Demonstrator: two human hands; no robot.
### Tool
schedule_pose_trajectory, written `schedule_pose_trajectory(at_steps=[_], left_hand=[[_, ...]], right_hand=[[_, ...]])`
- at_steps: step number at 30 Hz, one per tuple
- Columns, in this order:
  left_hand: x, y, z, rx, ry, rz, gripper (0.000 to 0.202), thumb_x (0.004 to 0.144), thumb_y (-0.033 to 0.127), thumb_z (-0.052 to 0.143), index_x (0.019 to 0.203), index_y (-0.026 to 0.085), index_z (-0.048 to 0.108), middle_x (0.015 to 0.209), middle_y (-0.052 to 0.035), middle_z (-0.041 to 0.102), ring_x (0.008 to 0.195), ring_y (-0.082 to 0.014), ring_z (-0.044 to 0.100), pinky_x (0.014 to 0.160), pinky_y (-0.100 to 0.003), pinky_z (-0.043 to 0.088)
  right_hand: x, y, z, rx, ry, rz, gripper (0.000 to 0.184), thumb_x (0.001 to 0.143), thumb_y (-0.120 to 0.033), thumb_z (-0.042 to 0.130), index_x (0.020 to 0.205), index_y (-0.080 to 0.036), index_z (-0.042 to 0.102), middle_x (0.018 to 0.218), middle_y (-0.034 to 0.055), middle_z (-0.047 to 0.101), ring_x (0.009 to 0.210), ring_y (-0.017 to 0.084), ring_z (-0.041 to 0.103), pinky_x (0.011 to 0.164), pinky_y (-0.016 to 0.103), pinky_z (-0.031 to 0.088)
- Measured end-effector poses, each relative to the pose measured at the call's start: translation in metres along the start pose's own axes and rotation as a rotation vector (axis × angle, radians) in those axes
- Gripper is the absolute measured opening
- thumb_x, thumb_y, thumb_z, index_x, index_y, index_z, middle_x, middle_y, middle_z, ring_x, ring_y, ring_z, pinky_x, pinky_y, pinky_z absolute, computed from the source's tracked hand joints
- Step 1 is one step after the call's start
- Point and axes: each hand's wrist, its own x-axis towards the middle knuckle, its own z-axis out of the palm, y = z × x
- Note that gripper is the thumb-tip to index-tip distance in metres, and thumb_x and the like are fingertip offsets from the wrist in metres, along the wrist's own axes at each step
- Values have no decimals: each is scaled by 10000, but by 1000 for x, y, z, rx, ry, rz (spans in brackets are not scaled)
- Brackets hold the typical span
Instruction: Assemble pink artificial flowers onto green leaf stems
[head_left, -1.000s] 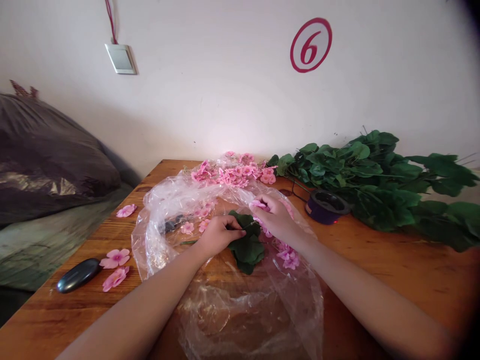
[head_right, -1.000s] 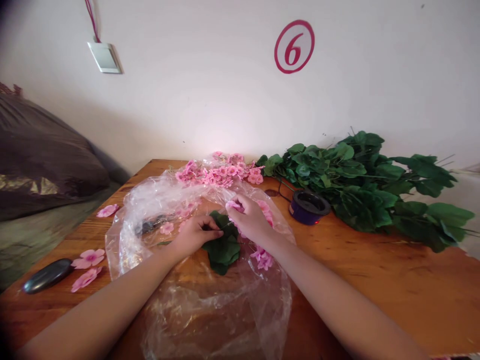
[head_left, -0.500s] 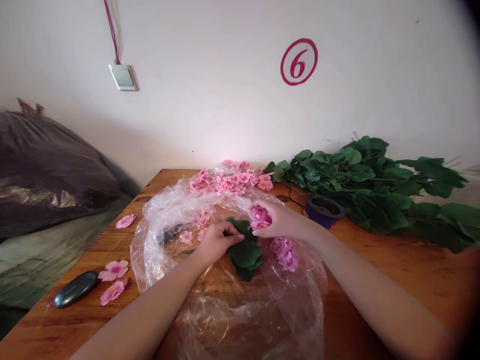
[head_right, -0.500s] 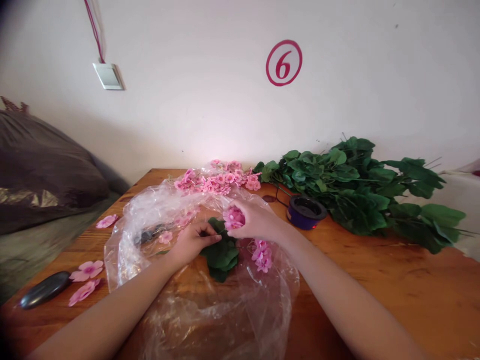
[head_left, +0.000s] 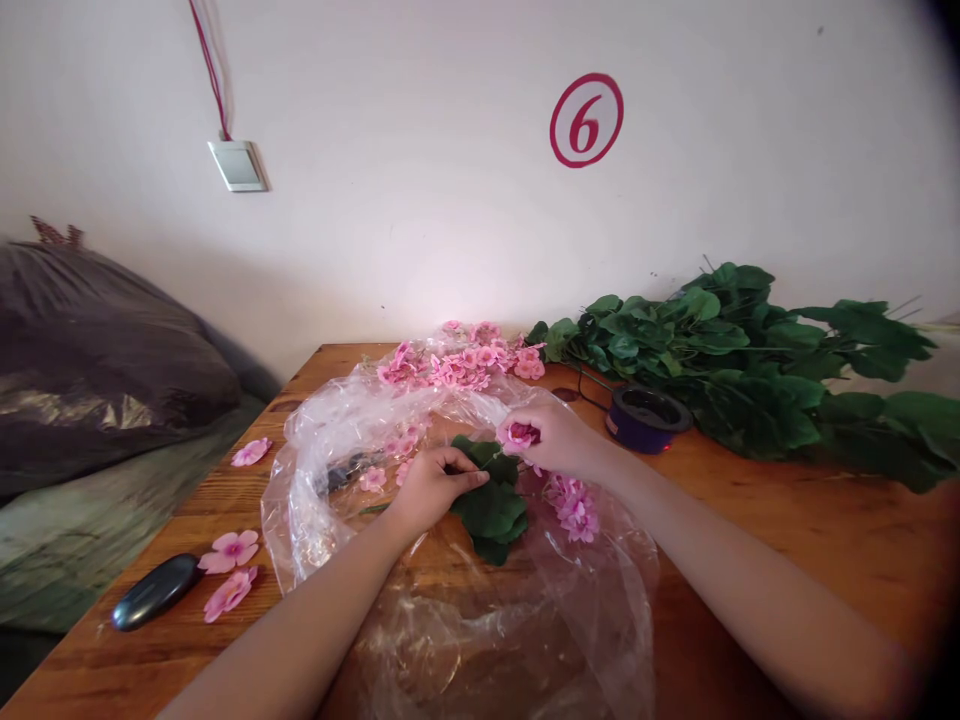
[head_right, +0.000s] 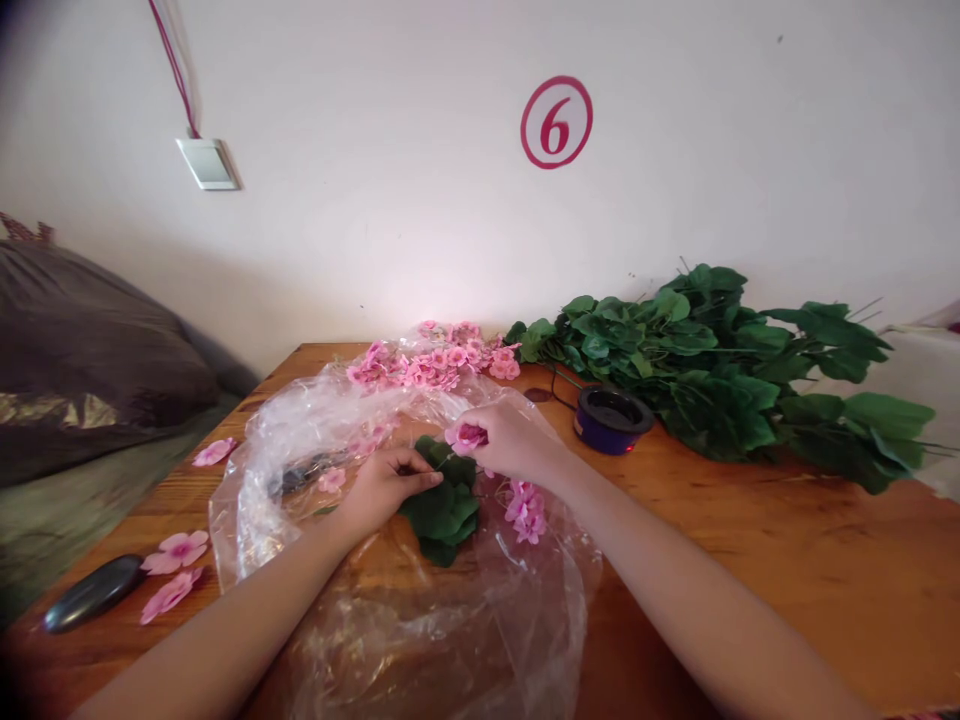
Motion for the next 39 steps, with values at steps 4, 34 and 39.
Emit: schedule_pose_trajectory(at_steps=[4, 34, 39], left_hand=[[-2, 1, 1, 68, 16, 61, 209, 718, 352, 758, 663, 162, 689, 651, 6, 622, 592, -117, 531, 539, -228, 371], [1, -3, 4, 152, -6, 28, 146, 697, 286, 731, 616, 182, 670, 633, 18, 605, 598, -125, 521, 558, -236, 377], [1, -3, 4, 153, -17, 22, 142, 700, 287, 727, 624, 183, 669, 638, 19, 605, 606, -127, 525, 563, -239, 377]], right_hand=[[0, 3, 2, -42, -41, -31, 167, 725, -137, 634, 845, -193, 735, 824, 27, 727, 749, 184, 603, 694, 272, 404], [-3, 2, 18, -48, -39, -33, 381, 594, 0, 518, 829, -211, 731, 875, 20, 741, 817, 192, 643, 712, 256, 430], [-3, 2, 19, -54, -42, -20, 399, 590, 3, 513, 853, -201, 734, 837, 22, 729, 783, 188, 631, 708, 255, 422]])
